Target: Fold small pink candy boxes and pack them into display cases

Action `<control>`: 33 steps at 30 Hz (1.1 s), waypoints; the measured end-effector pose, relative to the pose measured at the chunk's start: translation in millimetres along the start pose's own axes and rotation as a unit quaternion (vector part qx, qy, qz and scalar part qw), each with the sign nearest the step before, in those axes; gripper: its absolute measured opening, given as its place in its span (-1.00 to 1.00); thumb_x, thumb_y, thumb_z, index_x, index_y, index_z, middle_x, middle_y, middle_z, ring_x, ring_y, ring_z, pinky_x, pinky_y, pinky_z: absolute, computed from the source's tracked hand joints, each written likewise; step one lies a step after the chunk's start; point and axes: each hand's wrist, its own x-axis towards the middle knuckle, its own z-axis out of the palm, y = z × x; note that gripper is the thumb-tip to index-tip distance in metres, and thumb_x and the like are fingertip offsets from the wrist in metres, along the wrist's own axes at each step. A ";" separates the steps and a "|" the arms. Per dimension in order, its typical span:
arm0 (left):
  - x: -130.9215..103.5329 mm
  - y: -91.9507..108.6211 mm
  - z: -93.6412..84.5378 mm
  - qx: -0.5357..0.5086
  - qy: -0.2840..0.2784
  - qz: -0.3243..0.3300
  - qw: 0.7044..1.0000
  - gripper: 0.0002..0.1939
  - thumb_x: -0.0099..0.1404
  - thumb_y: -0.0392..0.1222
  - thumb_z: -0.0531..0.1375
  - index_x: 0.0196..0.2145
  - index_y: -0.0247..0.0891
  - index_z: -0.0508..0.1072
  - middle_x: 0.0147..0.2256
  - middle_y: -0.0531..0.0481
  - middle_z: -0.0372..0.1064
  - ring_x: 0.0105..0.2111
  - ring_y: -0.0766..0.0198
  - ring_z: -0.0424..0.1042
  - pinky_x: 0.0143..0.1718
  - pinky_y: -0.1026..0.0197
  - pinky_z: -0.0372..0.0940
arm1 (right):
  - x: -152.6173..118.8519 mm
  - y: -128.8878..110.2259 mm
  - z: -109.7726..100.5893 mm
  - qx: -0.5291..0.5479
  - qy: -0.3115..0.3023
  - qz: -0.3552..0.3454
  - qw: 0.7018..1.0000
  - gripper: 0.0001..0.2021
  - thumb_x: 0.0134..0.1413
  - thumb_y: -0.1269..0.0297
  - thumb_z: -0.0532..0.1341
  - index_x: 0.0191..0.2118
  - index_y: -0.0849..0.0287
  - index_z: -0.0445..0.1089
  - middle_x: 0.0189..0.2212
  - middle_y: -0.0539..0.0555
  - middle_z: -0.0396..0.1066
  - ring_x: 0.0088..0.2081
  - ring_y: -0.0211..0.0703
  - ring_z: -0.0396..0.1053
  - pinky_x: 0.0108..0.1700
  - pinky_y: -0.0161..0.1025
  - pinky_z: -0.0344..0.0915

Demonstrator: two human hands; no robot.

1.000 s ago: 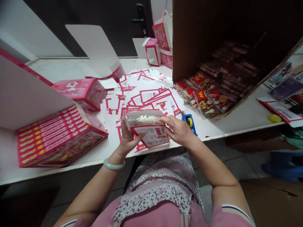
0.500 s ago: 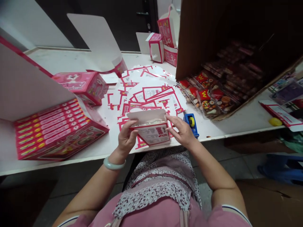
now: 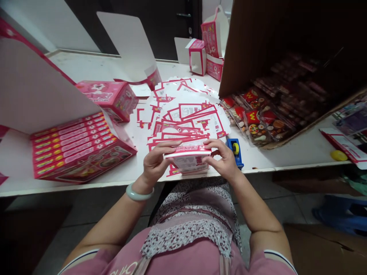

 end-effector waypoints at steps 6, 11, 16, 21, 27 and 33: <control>11.6 17.2 7.4 0.032 -0.006 0.006 0.999 -0.77 0.36 -0.35 0.28 -0.04 -0.23 0.45 -0.11 -0.14 0.52 -0.06 0.16 0.54 -0.05 0.11 0.48 | 1.5 -18.6 -6.0 -0.119 -0.009 -0.086 0.989 -0.86 0.23 0.30 0.31 -0.11 -0.03 0.43 -0.15 0.07 0.56 -0.09 -0.08 0.53 -0.11 -0.10 0.51; 18.3 18.3 5.6 0.063 -0.024 0.021 0.998 -0.88 0.43 -0.32 0.19 -0.10 -0.21 0.48 -0.20 -0.09 0.49 -0.19 0.25 0.52 -0.19 0.19 0.47 | 2.6 -29.4 -9.8 -0.143 -0.026 -0.050 0.988 -0.87 0.34 0.30 0.19 -0.07 -0.02 0.46 -0.15 0.07 0.59 -0.11 -0.10 0.56 -0.08 -0.09 0.53; 11.2 13.9 -10.1 0.075 -0.110 0.074 0.988 -0.71 0.37 -0.34 0.27 0.03 -0.18 0.47 0.01 -0.20 0.48 0.00 0.18 0.52 -0.07 0.17 0.49 | -11.5 -26.8 -9.5 -0.166 -0.072 -0.110 0.977 -0.71 0.29 0.38 0.24 0.07 -0.07 0.44 0.11 0.10 0.52 0.11 -0.05 0.51 0.11 0.01 0.50; 12.3 4.3 -0.9 -0.013 -0.090 -0.035 0.995 -0.79 0.33 -0.35 0.31 -0.10 -0.19 0.46 0.00 -0.15 0.50 0.00 0.15 0.54 -0.06 0.15 0.50 | -17.7 -14.0 -4.0 -0.145 -0.033 -0.102 0.984 -0.74 0.30 0.38 0.22 0.04 -0.06 0.44 0.11 0.11 0.50 0.14 -0.08 0.47 0.13 -0.03 0.46; 9.3 7.1 4.4 -0.024 0.087 -0.058 0.994 -0.66 0.23 -0.44 0.38 -0.08 -0.19 0.50 -0.08 0.00 0.52 -0.04 0.32 0.53 -0.06 0.33 0.46 | -50.9 29.4 -70.1 -0.146 0.076 0.147 0.975 -0.63 0.24 0.11 0.23 0.11 0.08 0.40 0.10 0.22 0.45 0.02 -0.01 0.49 -0.08 -0.09 0.49; 4.2 3.1 29.2 0.054 0.162 -0.076 0.982 -0.73 0.21 -0.24 0.44 -0.15 -0.17 0.52 -0.12 0.01 0.53 -0.09 0.22 0.54 -0.08 0.13 0.53 | -89.1 65.5 -97.5 -0.318 0.078 0.300 0.896 -0.76 0.15 0.12 0.26 -0.24 0.16 0.59 -0.15 0.19 0.46 -0.28 -0.12 0.43 -0.05 -0.07 0.40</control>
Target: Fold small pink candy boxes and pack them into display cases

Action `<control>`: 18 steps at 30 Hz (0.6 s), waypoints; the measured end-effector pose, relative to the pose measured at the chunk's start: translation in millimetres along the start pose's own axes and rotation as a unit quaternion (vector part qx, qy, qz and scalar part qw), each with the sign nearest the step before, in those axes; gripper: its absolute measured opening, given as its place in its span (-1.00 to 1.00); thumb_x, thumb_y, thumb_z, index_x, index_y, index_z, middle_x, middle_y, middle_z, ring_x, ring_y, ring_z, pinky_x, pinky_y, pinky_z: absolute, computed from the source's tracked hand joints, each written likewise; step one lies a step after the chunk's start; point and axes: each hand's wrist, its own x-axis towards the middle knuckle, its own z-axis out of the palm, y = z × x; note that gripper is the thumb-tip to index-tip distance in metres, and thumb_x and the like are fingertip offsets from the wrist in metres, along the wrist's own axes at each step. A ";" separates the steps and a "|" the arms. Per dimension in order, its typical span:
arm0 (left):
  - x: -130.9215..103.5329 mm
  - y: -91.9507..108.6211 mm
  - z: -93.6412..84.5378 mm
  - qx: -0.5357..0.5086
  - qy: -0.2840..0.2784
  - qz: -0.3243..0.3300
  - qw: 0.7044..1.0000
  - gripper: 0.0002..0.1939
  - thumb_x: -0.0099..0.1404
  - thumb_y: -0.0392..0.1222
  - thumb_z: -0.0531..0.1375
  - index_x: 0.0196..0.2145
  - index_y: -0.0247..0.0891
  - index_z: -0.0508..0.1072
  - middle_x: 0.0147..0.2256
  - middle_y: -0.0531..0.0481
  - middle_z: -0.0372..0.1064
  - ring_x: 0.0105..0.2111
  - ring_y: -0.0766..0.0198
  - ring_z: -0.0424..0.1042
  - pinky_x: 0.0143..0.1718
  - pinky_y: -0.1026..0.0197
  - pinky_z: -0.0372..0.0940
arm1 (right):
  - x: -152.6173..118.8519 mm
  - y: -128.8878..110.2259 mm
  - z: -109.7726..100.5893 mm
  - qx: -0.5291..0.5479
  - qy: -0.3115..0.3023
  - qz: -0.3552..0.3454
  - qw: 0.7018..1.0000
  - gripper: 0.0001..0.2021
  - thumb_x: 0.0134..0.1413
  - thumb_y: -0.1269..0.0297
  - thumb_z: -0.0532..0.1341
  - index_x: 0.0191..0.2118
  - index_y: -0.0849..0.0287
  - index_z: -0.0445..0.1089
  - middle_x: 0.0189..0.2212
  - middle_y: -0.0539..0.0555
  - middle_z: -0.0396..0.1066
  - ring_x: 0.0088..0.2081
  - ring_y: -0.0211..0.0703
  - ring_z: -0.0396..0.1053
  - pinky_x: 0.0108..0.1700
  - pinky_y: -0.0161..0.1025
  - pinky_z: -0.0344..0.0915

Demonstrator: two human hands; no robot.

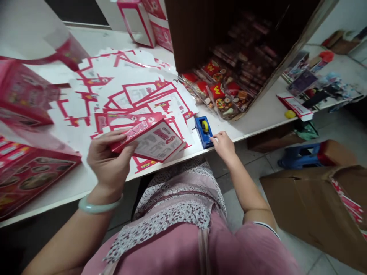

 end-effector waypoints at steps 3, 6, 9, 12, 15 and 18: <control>-0.3 -5.8 6.5 0.015 -0.026 -0.008 1.000 -0.73 0.21 -0.22 0.44 -0.15 -0.14 0.52 -0.13 0.00 0.52 -0.10 0.21 0.55 -0.09 0.14 0.54 | -3.7 2.0 16.9 0.113 0.025 0.030 0.993 -0.73 0.04 0.02 0.33 -0.34 0.14 0.58 -0.30 0.11 0.44 -0.27 -0.10 0.41 -0.11 -0.11 0.41; 1.3 -7.5 3.1 0.015 -0.041 -0.009 0.999 -0.71 0.24 -0.22 0.43 -0.09 -0.10 0.51 -0.08 -0.01 0.51 -0.05 0.19 0.54 -0.03 0.10 0.55 | -11.8 5.7 31.9 0.185 0.052 0.050 0.980 -0.60 0.13 -0.11 0.21 -0.30 0.15 0.55 -0.24 0.12 0.44 -0.27 -0.12 0.42 -0.23 -0.15 0.44; 1.2 -5.3 0.0 0.010 -0.063 -0.006 0.998 -0.70 0.30 -0.23 0.38 -0.04 -0.05 0.49 0.02 -0.02 0.49 0.06 0.11 0.50 0.04 -0.02 0.54 | -22.6 13.0 38.8 0.169 0.088 0.059 0.980 -0.62 0.10 -0.09 0.22 -0.36 0.15 0.52 -0.19 0.15 0.41 -0.23 -0.11 0.42 -0.16 -0.11 0.45; 0.7 -5.0 -0.3 0.020 -0.069 0.018 0.997 -0.65 0.29 -0.29 0.38 -0.01 -0.01 0.49 0.03 0.00 0.48 0.06 0.10 0.50 0.03 -0.07 0.53 | -33.6 12.6 35.1 0.128 0.080 0.074 0.986 -0.74 0.00 0.05 0.31 -0.50 0.13 0.46 -0.31 0.13 0.43 -0.25 -0.09 0.40 -0.06 -0.05 0.42; 4.0 -4.9 -2.4 0.057 -0.080 0.046 0.994 -0.62 0.26 -0.31 0.40 -0.02 -0.02 0.49 -0.05 -0.01 0.50 -0.04 0.14 0.53 -0.05 0.00 0.53 | -42.8 -13.6 24.7 0.158 0.016 0.075 0.984 -0.77 0.02 0.08 0.31 -0.50 0.12 0.47 -0.46 0.06 0.46 -0.40 -0.15 0.40 -0.23 -0.12 0.44; 13.5 3.7 -7.4 0.118 -0.118 0.109 0.980 -0.62 0.26 -0.28 0.40 -0.01 -0.06 0.46 -0.15 0.00 0.49 -0.15 0.18 0.53 -0.18 0.11 0.51 | -44.3 -69.6 15.3 0.307 -0.086 0.038 0.947 -0.78 0.10 0.05 0.30 -0.31 0.10 0.56 -0.46 0.01 0.54 -0.53 -0.26 0.37 -0.39 -0.21 0.42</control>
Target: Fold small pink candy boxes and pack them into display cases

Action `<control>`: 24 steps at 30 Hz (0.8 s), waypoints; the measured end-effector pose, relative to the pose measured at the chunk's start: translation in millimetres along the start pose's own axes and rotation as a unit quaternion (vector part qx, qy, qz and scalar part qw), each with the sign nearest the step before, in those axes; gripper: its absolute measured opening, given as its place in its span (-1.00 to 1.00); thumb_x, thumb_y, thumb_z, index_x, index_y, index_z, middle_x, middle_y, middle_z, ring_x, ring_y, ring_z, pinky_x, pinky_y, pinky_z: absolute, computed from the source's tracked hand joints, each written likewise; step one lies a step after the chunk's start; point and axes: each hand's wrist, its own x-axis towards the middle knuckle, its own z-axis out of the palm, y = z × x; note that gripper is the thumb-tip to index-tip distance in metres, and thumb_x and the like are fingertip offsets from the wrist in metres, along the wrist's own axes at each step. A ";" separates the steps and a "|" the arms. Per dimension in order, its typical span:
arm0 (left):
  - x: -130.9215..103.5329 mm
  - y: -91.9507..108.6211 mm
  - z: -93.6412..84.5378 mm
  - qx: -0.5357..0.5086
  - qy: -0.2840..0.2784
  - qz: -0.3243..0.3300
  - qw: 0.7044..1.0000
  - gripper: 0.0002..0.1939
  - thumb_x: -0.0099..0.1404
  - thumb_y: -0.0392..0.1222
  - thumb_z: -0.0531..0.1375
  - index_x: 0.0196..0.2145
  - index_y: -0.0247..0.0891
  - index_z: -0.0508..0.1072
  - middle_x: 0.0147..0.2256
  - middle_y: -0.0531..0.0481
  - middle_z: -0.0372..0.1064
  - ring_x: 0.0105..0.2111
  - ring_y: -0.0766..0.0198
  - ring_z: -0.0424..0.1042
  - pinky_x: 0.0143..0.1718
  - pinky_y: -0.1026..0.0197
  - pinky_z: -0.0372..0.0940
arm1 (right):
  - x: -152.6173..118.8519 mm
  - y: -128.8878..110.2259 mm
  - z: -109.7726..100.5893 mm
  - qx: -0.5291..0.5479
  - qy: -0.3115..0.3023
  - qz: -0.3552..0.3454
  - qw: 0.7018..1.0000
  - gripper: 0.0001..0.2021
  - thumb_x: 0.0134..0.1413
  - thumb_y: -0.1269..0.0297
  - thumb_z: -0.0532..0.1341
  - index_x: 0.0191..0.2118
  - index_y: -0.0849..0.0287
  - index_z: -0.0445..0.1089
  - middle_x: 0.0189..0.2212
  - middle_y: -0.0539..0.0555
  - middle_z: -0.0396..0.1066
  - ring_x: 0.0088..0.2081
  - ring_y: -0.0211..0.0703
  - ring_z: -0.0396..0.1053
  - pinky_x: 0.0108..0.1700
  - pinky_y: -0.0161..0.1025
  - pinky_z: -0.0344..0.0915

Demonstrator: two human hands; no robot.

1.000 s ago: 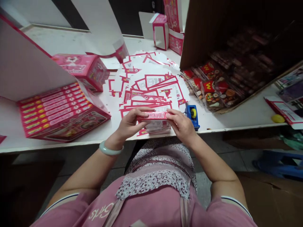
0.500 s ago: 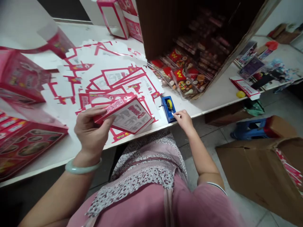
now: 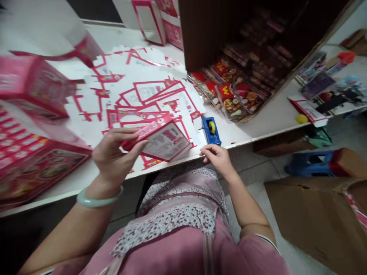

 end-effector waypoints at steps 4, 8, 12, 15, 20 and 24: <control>16.2 16.4 -12.4 0.146 -0.140 0.101 0.974 -0.47 0.41 -0.24 0.20 0.29 -0.09 0.23 -0.13 -0.09 0.43 -0.27 0.21 0.48 -0.37 0.23 0.41 | 15.8 -69.3 44.6 0.111 -0.115 -0.072 0.985 -0.74 0.10 0.11 0.35 -0.10 0.04 0.60 -0.40 -0.01 0.59 -0.50 -0.27 0.40 -0.38 -0.22 0.46; 26.4 20.6 -16.0 0.227 -0.241 0.135 0.934 -0.51 0.49 -0.27 0.04 0.33 -0.07 0.20 -0.20 -0.09 0.37 -0.37 0.24 0.40 -0.47 0.30 0.28 | 48.3 -102.8 71.8 0.008 -0.123 -0.133 0.983 -0.46 0.15 0.15 0.30 0.25 0.05 0.39 -0.37 0.01 0.60 -0.47 -0.21 0.42 -0.37 -0.21 0.44; 29.6 0.4 -20.3 0.132 -0.198 0.101 0.966 -0.64 0.48 -0.27 0.08 0.18 -0.15 0.37 -0.18 -0.11 0.37 -0.31 0.26 0.42 -0.39 0.28 0.31 | 69.8 -92.6 64.1 -0.197 -0.083 -0.151 0.965 -0.22 0.12 0.16 0.33 0.42 0.15 0.11 -0.42 0.05 0.58 -0.39 -0.07 0.48 -0.22 -0.12 0.44; 16.7 -24.2 -26.9 0.022 -0.078 0.003 0.997 -0.75 0.43 -0.27 0.17 0.03 -0.14 0.47 -0.16 -0.07 0.39 -0.19 0.24 0.45 -0.18 0.22 0.39 | 68.0 -53.4 48.7 -0.181 -0.006 -0.162 0.970 -0.16 0.11 0.07 0.32 0.43 0.14 0.01 -0.16 0.16 0.58 -0.21 -0.02 0.51 -0.13 -0.09 0.45; -39.5 -59.7 -27.5 -0.105 0.208 -0.196 0.953 -0.75 0.39 -0.07 0.28 -0.02 -0.13 0.44 -0.24 0.03 0.41 -0.25 0.30 0.47 -0.14 0.23 0.43 | 58.5 -1.7 35.5 0.012 -0.074 -0.089 0.993 -0.46 0.16 -0.14 0.22 0.16 0.04 0.36 -0.11 0.18 0.56 -0.14 0.01 0.52 -0.26 -0.14 0.47; -52.0 -55.2 -20.9 -0.065 0.165 -0.158 0.971 -0.48 0.38 -0.09 0.32 0.22 -0.06 0.28 0.11 -0.07 0.34 0.15 0.19 0.38 0.22 0.09 0.33 | 83.5 -51.0 28.2 0.021 -0.016 -0.136 0.990 -0.66 0.24 -0.11 0.19 -0.17 0.04 0.49 -0.33 0.04 0.52 -0.30 -0.11 0.46 -0.31 -0.19 0.40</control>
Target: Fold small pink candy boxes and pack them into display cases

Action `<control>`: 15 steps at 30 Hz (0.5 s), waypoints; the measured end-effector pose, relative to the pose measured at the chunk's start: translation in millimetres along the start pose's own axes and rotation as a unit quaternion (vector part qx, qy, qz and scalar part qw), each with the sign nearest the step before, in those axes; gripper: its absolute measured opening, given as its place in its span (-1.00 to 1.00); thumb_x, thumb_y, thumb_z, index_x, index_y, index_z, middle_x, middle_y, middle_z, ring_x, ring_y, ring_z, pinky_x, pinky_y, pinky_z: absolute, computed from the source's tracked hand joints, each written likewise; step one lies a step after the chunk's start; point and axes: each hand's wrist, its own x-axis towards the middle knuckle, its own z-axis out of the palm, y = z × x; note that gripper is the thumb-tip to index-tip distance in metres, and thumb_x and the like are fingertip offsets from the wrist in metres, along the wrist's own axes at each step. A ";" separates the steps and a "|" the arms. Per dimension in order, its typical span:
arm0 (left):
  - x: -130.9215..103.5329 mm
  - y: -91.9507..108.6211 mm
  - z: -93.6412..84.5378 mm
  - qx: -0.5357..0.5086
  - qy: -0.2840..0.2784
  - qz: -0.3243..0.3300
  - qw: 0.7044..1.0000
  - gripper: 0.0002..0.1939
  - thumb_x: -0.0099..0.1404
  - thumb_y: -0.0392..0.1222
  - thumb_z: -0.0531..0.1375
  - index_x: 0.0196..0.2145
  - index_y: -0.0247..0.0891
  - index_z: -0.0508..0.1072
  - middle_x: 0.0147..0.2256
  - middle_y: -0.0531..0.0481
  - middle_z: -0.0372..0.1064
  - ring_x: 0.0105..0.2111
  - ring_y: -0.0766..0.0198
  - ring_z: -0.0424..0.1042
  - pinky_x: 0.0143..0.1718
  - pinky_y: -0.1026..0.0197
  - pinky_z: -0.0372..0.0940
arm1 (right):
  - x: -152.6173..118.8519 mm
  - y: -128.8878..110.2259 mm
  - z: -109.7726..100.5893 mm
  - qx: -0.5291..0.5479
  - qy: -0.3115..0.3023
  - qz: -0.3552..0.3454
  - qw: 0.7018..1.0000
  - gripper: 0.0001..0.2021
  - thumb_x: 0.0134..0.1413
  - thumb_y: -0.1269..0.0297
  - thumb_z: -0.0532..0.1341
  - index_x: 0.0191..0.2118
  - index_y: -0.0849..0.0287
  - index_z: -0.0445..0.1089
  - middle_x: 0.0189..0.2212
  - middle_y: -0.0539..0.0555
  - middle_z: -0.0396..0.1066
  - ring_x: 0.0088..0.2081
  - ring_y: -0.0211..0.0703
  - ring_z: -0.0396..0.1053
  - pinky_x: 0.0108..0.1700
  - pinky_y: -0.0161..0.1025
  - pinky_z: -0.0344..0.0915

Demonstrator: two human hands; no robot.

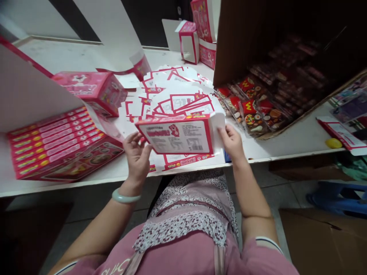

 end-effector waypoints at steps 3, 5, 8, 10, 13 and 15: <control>13.7 20.7 18.4 0.028 -0.123 0.099 0.987 -0.22 0.28 -0.10 0.41 0.34 -0.05 0.16 0.30 -0.13 0.17 0.34 0.03 0.15 0.41 -0.04 0.09 | 42.4 -51.1 7.2 -0.091 -0.067 -0.095 0.989 -0.72 0.16 0.03 0.31 -0.41 0.14 0.49 -0.49 -0.02 0.42 -0.37 -0.21 0.38 -0.32 -0.27 0.29; 22.2 31.3 31.6 0.016 -0.218 0.129 0.967 -0.30 0.36 -0.10 0.33 0.36 -0.05 0.15 0.23 -0.18 0.26 0.27 0.03 0.26 0.33 -0.05 0.23 | 59.5 -74.0 16.9 -0.130 -0.156 -0.124 0.971 -0.70 0.12 0.09 0.35 -0.50 0.18 0.48 -0.57 -0.05 0.34 -0.40 -0.22 0.36 -0.32 -0.29 0.25; 21.7 34.2 37.6 0.016 -0.199 0.126 0.972 -0.47 0.43 -0.20 0.23 0.30 -0.05 0.26 0.09 -0.17 0.36 0.13 0.13 0.39 0.14 0.08 0.39 | 60.9 -77.0 23.7 -0.089 -0.220 -0.091 0.967 -0.69 0.17 0.05 0.27 -0.43 0.18 0.53 -0.50 -0.02 0.43 -0.33 -0.19 0.42 -0.27 -0.28 0.31; 15.4 32.5 31.7 0.035 -0.155 0.117 0.980 -0.53 0.40 -0.25 0.26 0.23 -0.08 0.36 0.05 -0.15 0.38 0.10 0.14 0.41 0.11 0.10 0.40 | 51.0 -62.0 21.3 -0.022 -0.223 -0.031 0.974 -0.72 0.15 0.02 0.27 -0.33 0.15 0.56 -0.39 0.00 0.51 -0.31 -0.21 0.43 -0.27 -0.27 0.36; 7.6 36.7 21.7 0.051 -0.125 0.123 0.983 -0.73 0.40 -0.24 0.26 0.05 -0.13 0.51 -0.02 -0.12 0.43 0.03 0.15 0.45 0.06 0.10 0.43 | 31.6 -36.4 18.6 0.067 -0.226 0.071 0.969 -0.73 -0.02 0.05 0.35 -0.27 0.13 0.53 -0.35 -0.01 0.52 -0.43 -0.30 0.35 -0.39 -0.32 0.35; 6.1 43.9 21.0 0.035 -0.125 0.115 0.985 -0.84 0.43 -0.25 0.22 -0.08 -0.14 0.56 -0.10 -0.08 0.48 -0.02 0.17 0.48 0.01 0.12 0.45 | 19.8 -27.7 21.4 0.084 -0.220 0.097 0.967 -0.74 -0.06 0.11 0.35 -0.25 0.13 0.52 -0.37 -0.03 0.51 -0.48 -0.32 0.31 -0.46 -0.34 0.31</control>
